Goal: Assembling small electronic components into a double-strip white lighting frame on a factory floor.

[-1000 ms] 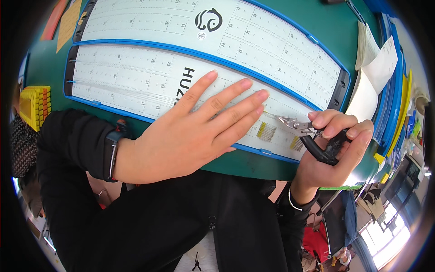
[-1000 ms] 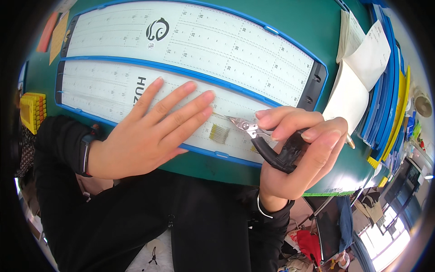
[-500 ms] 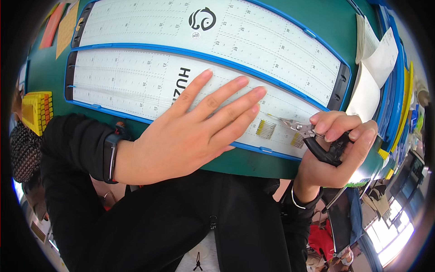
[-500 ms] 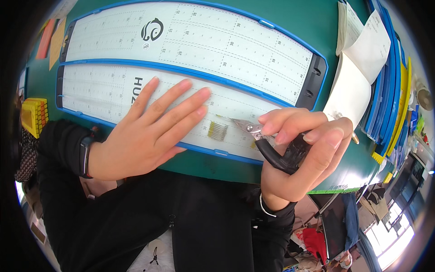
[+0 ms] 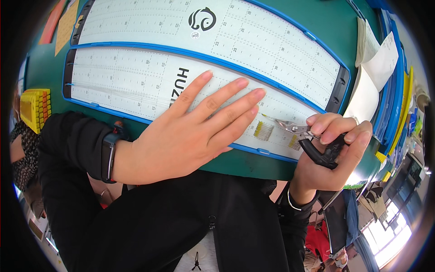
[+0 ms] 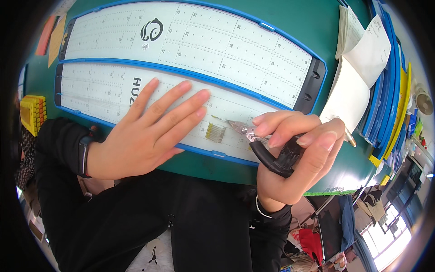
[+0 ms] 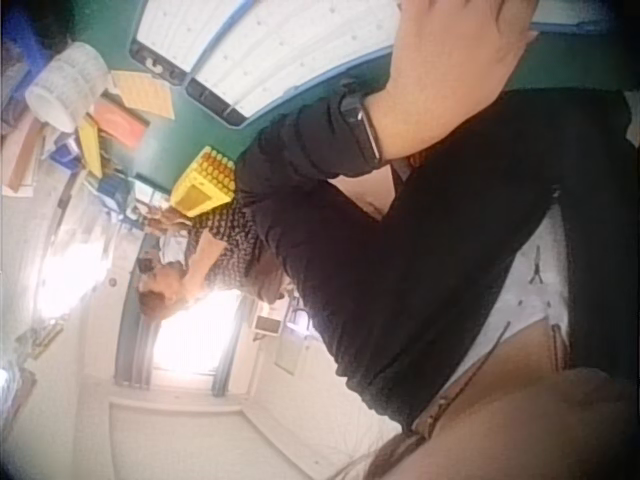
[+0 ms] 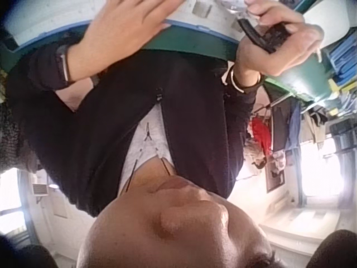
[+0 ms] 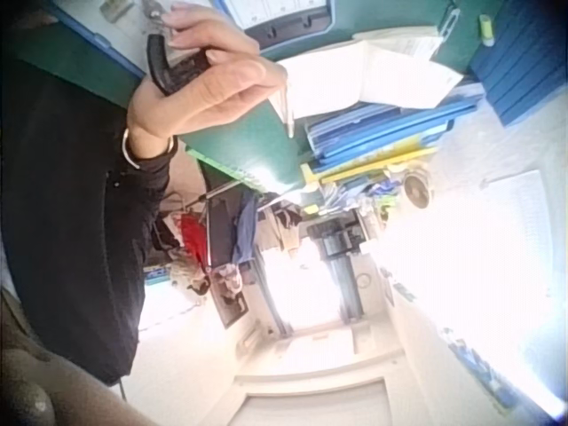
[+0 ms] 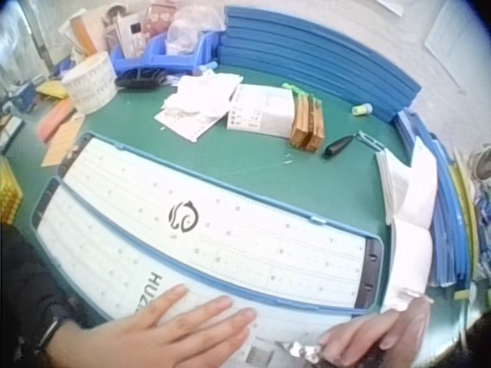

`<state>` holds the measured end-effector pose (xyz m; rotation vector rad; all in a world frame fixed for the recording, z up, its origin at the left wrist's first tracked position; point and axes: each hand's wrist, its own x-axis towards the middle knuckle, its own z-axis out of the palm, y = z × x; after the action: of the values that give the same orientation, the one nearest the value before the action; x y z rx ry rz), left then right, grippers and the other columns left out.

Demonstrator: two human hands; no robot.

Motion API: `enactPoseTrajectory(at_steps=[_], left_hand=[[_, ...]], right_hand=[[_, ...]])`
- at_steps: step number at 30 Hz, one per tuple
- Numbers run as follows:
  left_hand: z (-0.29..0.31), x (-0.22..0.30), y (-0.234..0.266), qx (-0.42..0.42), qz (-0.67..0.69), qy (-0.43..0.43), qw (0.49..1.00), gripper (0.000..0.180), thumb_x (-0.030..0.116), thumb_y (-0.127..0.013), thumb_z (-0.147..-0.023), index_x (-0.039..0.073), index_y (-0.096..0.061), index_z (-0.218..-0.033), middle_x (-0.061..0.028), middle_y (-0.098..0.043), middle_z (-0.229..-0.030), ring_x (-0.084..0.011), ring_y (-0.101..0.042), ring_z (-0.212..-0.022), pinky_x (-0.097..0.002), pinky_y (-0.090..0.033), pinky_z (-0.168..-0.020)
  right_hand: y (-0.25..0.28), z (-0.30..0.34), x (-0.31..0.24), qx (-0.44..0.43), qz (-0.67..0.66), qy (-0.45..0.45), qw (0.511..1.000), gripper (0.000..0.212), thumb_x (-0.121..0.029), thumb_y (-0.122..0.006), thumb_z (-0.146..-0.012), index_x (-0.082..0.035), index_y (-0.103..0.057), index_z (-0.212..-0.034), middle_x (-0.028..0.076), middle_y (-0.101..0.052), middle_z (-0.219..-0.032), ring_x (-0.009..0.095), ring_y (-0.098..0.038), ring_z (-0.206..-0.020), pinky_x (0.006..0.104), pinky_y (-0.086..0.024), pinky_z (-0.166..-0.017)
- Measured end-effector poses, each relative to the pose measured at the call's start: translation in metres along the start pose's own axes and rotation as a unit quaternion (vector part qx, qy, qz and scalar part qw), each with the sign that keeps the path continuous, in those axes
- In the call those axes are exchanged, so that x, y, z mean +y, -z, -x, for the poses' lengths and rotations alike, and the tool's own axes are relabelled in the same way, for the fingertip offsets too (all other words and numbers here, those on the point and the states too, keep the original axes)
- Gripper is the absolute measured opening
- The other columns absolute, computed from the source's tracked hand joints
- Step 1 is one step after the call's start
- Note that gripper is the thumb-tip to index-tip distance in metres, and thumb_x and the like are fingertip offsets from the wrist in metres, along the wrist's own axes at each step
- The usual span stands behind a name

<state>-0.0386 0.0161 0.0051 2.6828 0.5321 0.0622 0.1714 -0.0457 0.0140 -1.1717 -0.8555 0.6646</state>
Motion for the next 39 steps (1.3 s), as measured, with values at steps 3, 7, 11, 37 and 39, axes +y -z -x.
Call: enactPoseTrajectory(at_steps=[3, 7, 11, 37, 39], left_hand=[[0.0, 0.001, 0.002, 0.011, -0.009, -0.002, 1.0, 0.079, 0.023, -0.074, -0.069, 0.001, -0.043, -0.138, -0.012, -0.034, -0.153, -0.0321, -0.028, -0.143, -0.0549, -0.019, -0.114], [0.002, 0.0, 0.001, 0.011, -0.045, -0.013, 0.999, 0.072, 0.03, -0.069, -0.075, 0.0, -0.045, -0.136, -0.014, -0.036, -0.151, -0.0315, -0.03, -0.142, -0.0537, -0.024, -0.113], [0.01, 0.001, -0.007, 0.042, -0.104, -0.049, 0.992, 0.067, 0.038, -0.065, -0.08, 0.0, -0.048, -0.133, -0.0159, -0.039, -0.148, -0.0312, -0.036, -0.138, -0.0477, -0.03, -0.112], [0.006, 0.003, -0.005, 0.063, -0.149, -0.061, 0.985, 0.067, 0.04, -0.06, -0.087, 0.001, -0.043, -0.138, -0.016, -0.04, -0.147, -0.0313, -0.038, -0.137, -0.0447, -0.029, -0.112], [0.006, 0.003, -0.008, 0.074, -0.143, -0.067, 0.985, 0.067, 0.041, -0.059, -0.087, 0.0, -0.044, -0.138, -0.0159, -0.04, -0.147, -0.0316, -0.037, -0.137, -0.0451, -0.029, -0.112]], right_hand=[[0.002, -0.001, -0.003, -0.01, 0.012, 0.008, 1.0, 0.027, -0.026, -0.028, -0.104, -0.007, -0.031, -0.086, 0.014, -0.049, -0.062, 0.028, -0.058, -0.056, 0.042, -0.053, -0.065], [-0.005, -0.002, -0.026, -0.059, 0.093, 0.039, 0.993, 0.025, -0.027, -0.032, -0.102, -0.004, -0.037, -0.093, 0.019, -0.055, -0.072, 0.031, -0.061, -0.068, 0.0406, -0.052, -0.072], [-0.007, -0.046, -0.061, -0.116, 0.401, 0.1, 0.903, 0.017, -0.011, -0.065, -0.089, 0.002, -0.061, -0.099, 0.008, -0.064, -0.078, 0.014, -0.058, -0.071, 0.0251, -0.044, -0.068], [-0.027, -0.175, 0.042, -0.249, 0.559, 0.297, 0.733, 0.009, -0.021, -0.078, -0.069, -0.018, -0.074, -0.076, -0.001, -0.058, -0.081, 0.022, -0.055, -0.082, 0.0375, -0.041, -0.076], [-0.04, -0.177, 0.047, -0.279, 0.576, 0.308, 0.704, 0.009, -0.023, -0.078, -0.069, -0.018, -0.074, -0.075, 0.0, -0.057, -0.081, 0.023, -0.055, -0.081, 0.0372, -0.041, -0.075]])
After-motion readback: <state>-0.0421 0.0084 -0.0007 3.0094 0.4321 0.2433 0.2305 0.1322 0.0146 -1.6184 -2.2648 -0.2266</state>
